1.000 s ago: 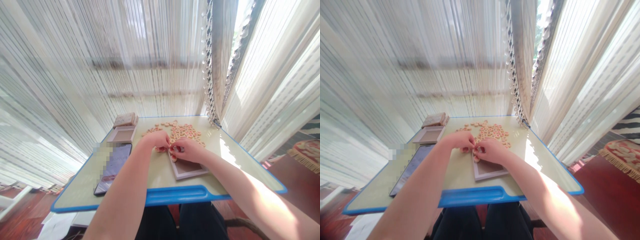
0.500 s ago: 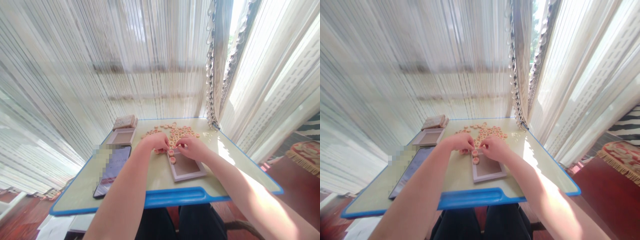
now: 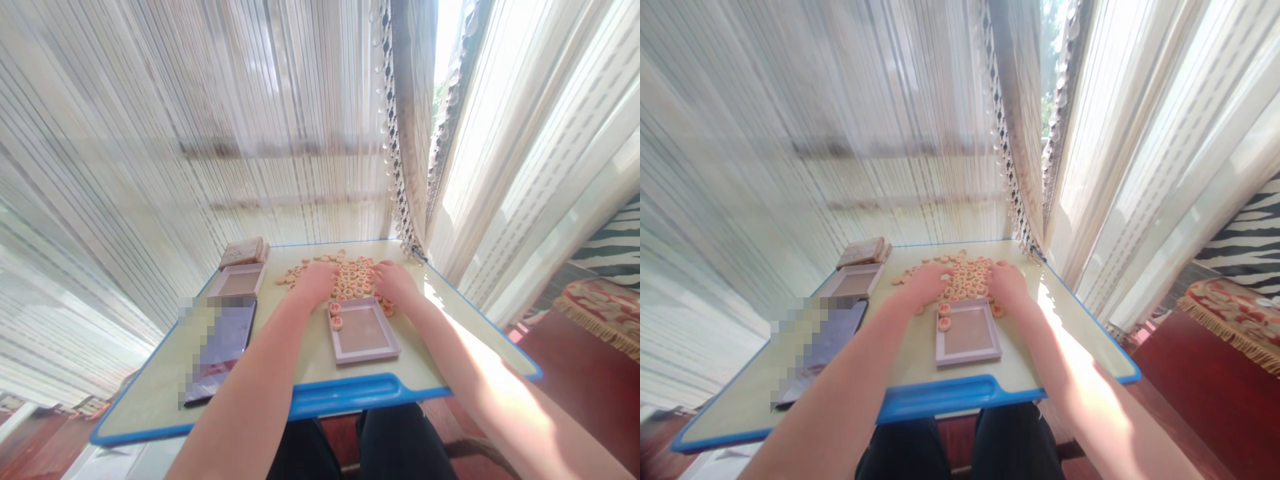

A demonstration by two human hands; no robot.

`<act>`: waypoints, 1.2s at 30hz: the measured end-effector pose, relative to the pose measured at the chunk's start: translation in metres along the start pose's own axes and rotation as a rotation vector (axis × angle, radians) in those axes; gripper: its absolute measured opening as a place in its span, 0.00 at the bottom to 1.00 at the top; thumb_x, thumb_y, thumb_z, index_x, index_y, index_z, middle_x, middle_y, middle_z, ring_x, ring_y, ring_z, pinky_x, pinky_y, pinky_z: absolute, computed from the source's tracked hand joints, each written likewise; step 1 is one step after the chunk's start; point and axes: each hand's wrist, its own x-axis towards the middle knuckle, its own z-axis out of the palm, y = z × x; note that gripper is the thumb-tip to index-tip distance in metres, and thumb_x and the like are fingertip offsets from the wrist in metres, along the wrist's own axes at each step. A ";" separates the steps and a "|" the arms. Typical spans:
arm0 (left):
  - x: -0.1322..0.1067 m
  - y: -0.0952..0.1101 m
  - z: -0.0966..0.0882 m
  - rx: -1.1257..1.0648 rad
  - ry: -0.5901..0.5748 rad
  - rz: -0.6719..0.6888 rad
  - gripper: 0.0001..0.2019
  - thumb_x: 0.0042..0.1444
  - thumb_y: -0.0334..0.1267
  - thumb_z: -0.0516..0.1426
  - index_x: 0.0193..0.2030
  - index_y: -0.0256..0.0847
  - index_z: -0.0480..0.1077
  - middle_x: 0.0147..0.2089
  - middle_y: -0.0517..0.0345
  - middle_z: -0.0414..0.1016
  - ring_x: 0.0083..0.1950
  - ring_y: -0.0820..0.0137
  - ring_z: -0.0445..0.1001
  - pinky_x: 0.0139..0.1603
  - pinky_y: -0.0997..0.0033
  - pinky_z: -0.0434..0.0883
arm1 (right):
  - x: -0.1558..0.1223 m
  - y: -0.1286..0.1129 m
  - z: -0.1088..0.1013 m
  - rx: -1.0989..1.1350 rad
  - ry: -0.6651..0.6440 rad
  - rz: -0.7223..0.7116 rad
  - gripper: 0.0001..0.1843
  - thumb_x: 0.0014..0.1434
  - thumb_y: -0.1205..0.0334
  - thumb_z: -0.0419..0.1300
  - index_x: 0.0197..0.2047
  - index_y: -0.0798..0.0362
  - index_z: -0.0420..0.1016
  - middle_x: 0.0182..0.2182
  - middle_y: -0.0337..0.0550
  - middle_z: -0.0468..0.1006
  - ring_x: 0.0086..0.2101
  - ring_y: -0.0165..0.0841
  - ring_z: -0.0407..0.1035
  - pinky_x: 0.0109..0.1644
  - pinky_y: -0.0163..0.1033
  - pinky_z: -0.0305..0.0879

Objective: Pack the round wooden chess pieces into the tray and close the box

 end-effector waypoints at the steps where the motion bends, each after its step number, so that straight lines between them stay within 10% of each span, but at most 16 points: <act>1: 0.001 0.000 0.003 0.014 -0.009 0.009 0.18 0.54 0.29 0.50 0.50 0.44 0.71 0.53 0.54 0.73 0.51 0.66 0.71 0.52 0.70 0.67 | 0.002 0.001 0.001 0.023 -0.033 -0.005 0.18 0.61 0.65 0.46 0.43 0.55 0.76 0.44 0.51 0.75 0.45 0.36 0.67 0.51 0.39 0.57; 19: 0.011 -0.011 0.022 -0.031 0.102 0.029 0.18 0.59 0.30 0.46 0.51 0.43 0.71 0.53 0.54 0.73 0.55 0.67 0.69 0.57 0.69 0.64 | 0.011 0.025 -0.001 0.240 0.004 0.326 0.18 0.51 0.69 0.50 0.42 0.55 0.78 0.41 0.49 0.79 0.42 0.38 0.72 0.42 0.36 0.63; 26: 0.006 0.001 0.021 -0.039 0.141 0.089 0.23 0.64 0.47 0.39 0.61 0.42 0.59 0.60 0.51 0.66 0.60 0.68 0.64 0.58 0.68 0.62 | 0.004 0.015 0.000 0.227 -0.060 0.145 0.18 0.54 0.50 0.54 0.38 0.52 0.79 0.32 0.45 0.80 0.35 0.36 0.72 0.37 0.34 0.61; 36: 0.002 0.013 0.019 0.045 0.137 0.131 0.22 0.65 0.43 0.37 0.54 0.38 0.65 0.57 0.50 0.68 0.62 0.67 0.61 0.62 0.67 0.57 | 0.009 0.012 0.004 0.224 0.017 -0.079 0.17 0.59 0.58 0.50 0.46 0.50 0.77 0.47 0.45 0.75 0.46 0.34 0.68 0.53 0.36 0.57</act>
